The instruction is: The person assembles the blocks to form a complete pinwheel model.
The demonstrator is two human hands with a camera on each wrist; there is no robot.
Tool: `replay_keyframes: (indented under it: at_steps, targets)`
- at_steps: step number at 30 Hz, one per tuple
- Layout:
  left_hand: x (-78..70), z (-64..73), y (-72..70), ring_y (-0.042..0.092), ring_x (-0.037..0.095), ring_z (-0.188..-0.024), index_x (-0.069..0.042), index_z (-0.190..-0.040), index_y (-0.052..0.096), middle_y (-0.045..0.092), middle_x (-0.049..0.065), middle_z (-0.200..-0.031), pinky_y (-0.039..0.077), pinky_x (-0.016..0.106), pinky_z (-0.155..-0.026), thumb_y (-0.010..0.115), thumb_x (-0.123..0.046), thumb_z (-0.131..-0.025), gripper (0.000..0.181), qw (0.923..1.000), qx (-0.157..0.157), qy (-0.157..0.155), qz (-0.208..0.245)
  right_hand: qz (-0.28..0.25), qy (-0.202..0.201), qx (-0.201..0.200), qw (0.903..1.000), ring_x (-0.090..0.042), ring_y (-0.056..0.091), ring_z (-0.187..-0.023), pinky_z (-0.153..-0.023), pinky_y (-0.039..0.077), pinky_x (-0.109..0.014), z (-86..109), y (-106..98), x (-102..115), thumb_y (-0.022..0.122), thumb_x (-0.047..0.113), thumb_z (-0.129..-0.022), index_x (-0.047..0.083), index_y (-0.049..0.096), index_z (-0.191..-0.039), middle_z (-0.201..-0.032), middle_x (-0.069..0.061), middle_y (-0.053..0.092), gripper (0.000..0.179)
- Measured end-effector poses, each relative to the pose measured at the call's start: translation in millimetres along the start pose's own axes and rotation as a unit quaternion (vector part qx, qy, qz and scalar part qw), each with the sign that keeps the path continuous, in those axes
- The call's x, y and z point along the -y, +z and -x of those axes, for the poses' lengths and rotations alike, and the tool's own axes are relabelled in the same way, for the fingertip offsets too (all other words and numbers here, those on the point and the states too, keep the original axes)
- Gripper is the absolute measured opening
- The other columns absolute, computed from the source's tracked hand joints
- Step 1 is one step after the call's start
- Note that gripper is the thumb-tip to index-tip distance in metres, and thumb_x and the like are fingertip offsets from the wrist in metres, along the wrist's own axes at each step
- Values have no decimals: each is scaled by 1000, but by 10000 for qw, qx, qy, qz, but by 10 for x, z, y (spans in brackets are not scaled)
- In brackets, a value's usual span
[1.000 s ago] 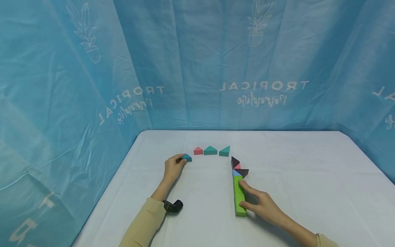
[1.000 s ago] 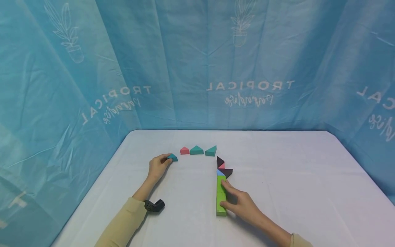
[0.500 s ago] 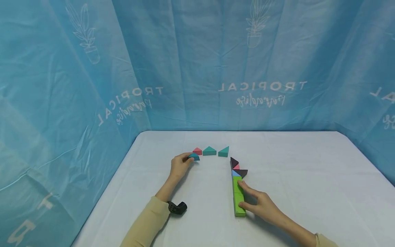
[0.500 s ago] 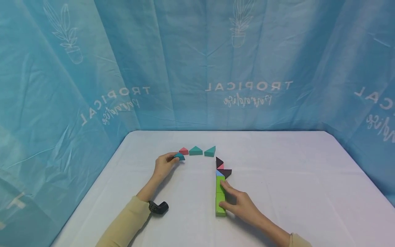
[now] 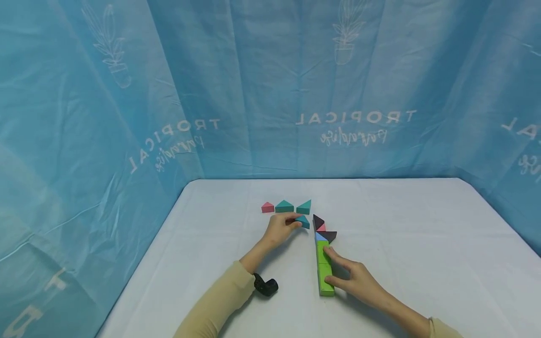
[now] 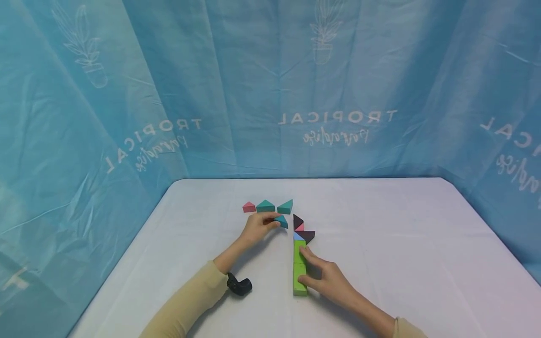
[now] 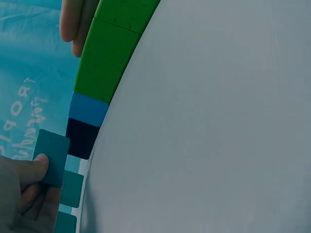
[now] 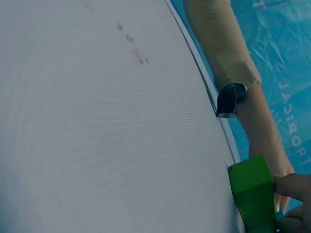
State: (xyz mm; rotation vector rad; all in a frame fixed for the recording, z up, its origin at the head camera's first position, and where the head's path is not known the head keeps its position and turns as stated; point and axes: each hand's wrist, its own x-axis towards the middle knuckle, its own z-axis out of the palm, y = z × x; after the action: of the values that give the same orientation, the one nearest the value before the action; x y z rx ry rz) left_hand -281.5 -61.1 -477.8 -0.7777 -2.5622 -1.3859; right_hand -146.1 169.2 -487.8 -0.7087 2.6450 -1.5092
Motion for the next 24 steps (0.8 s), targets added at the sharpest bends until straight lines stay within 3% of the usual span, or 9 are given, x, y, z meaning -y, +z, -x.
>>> replay_keyframes:
  at_steps: [9, 16, 24]
  targets:
    - [-6, -50, 114, 64, 16, -93, -4, -110, 70, 68, 8, -107, 52, 21, -77, 68, -11, -87, 24, 9999, 167, -8, 4, 42, -77, 17, 10000, -33, 31, -133, -102, 30, -55, -2, -2, 7, 70, 31, -86, 5, 39, -143, -145, -15, 34, 70]
    - [0, -56, 164, 64, 17, -96, -4, -108, 71, 69, 7, -106, 51, 23, -80, 68, -9, -86, 22, 9995, 300, -34, 55, -101, 159, 54, 9998, -24, 29, -134, -104, 28, -53, -2, 1, 4, 72, 33, -84, 10, 39, -144, -147, -10, 32, 73]
    - [57, -65, 224, 62, 16, -100, -6, -111, 70, 68, 6, -109, 50, 23, -83, 67, -10, -87, 24, 9991, 410, -52, -2, -57, 150, 49, 9999, -25, 30, -134, -104, 29, -52, -1, 0, 3, 71, 33, -84, 10, 39, -144, -146, -11, 33, 73]
